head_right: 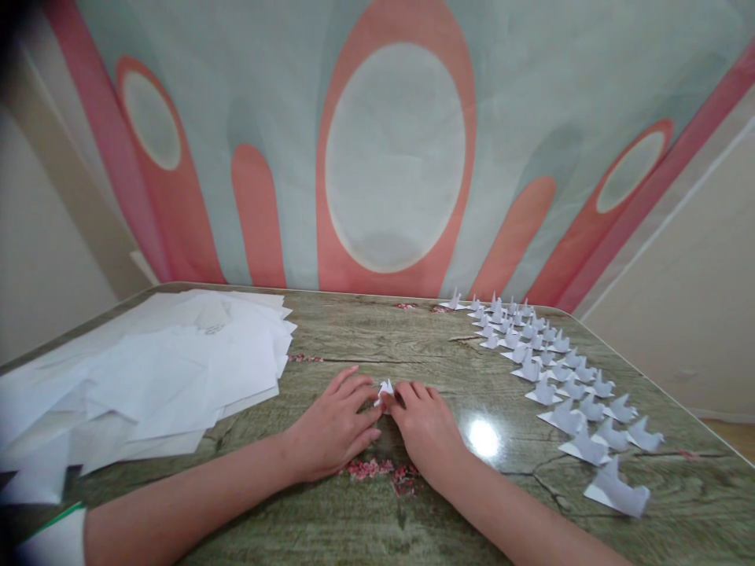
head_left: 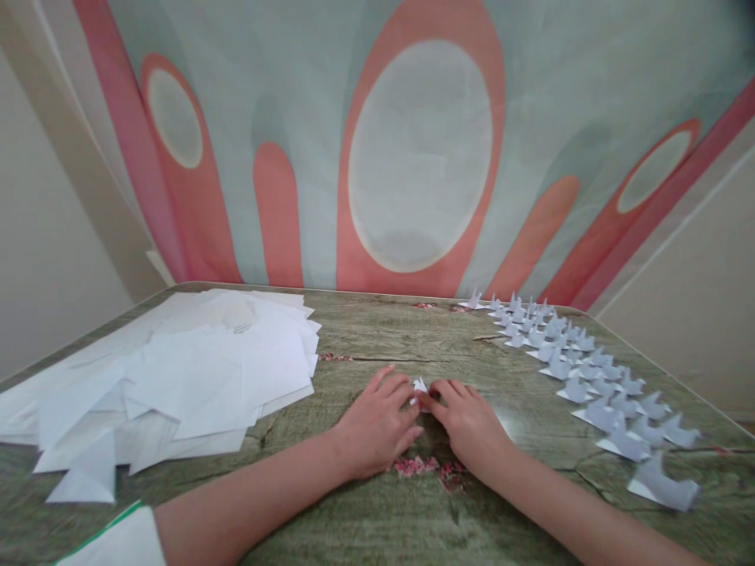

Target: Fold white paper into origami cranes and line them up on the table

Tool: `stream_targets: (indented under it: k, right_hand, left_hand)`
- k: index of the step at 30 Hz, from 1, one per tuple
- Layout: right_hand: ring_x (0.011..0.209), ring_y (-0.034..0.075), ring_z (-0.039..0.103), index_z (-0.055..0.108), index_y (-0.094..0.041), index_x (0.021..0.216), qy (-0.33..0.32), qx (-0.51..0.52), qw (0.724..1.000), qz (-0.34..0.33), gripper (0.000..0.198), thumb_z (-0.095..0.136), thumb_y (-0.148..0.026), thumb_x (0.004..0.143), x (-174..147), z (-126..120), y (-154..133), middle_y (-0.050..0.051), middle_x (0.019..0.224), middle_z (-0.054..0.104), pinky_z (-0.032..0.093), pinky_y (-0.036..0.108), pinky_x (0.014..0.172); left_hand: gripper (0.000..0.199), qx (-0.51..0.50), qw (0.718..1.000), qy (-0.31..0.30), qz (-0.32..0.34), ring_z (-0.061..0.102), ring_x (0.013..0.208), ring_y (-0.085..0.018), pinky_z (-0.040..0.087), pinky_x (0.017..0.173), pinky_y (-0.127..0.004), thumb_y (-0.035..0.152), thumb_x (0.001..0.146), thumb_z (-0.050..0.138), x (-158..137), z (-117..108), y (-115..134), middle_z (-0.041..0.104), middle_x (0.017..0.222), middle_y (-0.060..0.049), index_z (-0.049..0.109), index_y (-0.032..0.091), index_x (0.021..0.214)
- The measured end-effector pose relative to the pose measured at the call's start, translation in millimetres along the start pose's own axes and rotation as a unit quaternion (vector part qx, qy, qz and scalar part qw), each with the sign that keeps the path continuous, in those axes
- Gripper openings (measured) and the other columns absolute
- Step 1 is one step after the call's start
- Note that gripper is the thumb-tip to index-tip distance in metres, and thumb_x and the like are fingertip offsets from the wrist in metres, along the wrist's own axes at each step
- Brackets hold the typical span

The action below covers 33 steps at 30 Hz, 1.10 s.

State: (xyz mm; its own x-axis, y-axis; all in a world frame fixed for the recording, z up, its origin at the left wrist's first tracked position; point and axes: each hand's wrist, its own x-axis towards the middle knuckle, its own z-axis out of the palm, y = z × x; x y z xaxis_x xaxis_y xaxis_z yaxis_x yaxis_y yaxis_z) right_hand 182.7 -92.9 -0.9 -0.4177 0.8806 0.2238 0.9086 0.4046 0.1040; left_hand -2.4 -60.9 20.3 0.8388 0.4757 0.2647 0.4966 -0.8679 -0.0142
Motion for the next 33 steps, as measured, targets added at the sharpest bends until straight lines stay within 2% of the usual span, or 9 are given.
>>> stream_targets:
  k: [8,15,18,20,24,29,33]
  right_hand:
    - [0.091,0.023,0.049,0.059,-0.019,0.107,-0.011,0.010,1.000,0.016,0.027,0.045,-0.012,0.085,4.1,-1.1,2.2,0.009,0.099,0.056,0.039,0.034,0.074]
    - [0.095,0.021,0.049,0.055,-0.019,0.110,0.062,0.157,0.984,0.058,0.035,0.039,-0.004,0.082,-0.8,17.2,12.3,0.008,0.102,0.056,0.039,0.035,0.081]
    - [0.088,0.020,0.051,0.056,-0.019,0.101,0.100,0.226,0.964,0.100,0.020,0.042,-0.016,0.086,0.8,22.1,13.5,0.007,0.095,0.056,0.041,0.034,0.078]
    - [0.085,0.021,0.051,0.056,-0.019,0.094,0.101,0.246,0.957,0.116,0.014,0.049,-0.026,0.084,2.1,22.4,12.6,0.006,0.090,0.055,0.042,0.034,0.076]
    - [0.082,0.021,0.052,0.056,-0.020,0.088,0.080,0.248,0.957,0.125,0.015,0.056,-0.032,0.079,2.9,19.0,9.2,0.005,0.086,0.054,0.041,0.034,0.073]
    - [0.081,0.021,0.052,0.056,-0.020,0.085,0.068,0.257,0.956,0.127,0.018,0.058,-0.035,0.077,1.9,15.0,6.1,0.005,0.086,0.054,0.040,0.033,0.071]
    - [0.081,0.020,0.051,0.056,-0.019,0.084,0.070,0.283,0.948,0.126,0.017,0.059,-0.035,0.076,0.9,14.6,4.8,0.004,0.085,0.053,0.039,0.033,0.071]
  left_hand:
    - [0.029,-0.016,1.000,0.001,0.002,0.040,0.112,-0.021,0.016,0.108,-0.043,0.037,0.086,0.047,1.2,1.0,-0.6,0.055,0.101,-0.006,0.058,0.018,0.104]
    - [0.022,-0.075,0.997,0.025,-0.019,0.042,0.105,-0.021,0.023,0.104,-0.044,0.033,0.085,0.050,-2.1,5.5,-1.3,0.054,0.098,-0.005,0.060,0.020,0.100]
    - [0.020,-0.119,0.992,0.039,-0.025,0.044,0.102,-0.021,0.030,0.098,-0.042,0.028,0.085,0.050,-3.1,8.1,-3.7,0.054,0.098,-0.005,0.061,0.021,0.099]
    - [0.019,-0.145,0.988,0.043,-0.029,0.044,0.100,-0.021,0.034,0.094,-0.040,0.026,0.086,0.048,-3.5,8.9,-5.4,0.054,0.098,-0.005,0.062,0.021,0.098]
    - [0.015,-0.190,0.979,0.051,-0.047,0.046,0.098,-0.020,0.035,0.091,-0.037,0.021,0.084,0.049,-4.3,10.3,-8.4,0.055,0.098,-0.005,0.059,0.020,0.095]
    - [0.024,-0.209,0.963,0.084,-0.146,0.046,0.100,-0.022,0.036,0.090,-0.039,0.024,0.076,0.060,-5.9,17.2,-12.4,0.054,0.100,-0.006,0.051,0.019,0.098]
    - [0.024,-0.215,0.961,0.074,-0.157,0.045,0.101,-0.022,0.036,0.090,-0.039,0.030,0.078,0.059,-5.6,20.3,-14.1,0.053,0.100,-0.006,0.051,0.019,0.097]
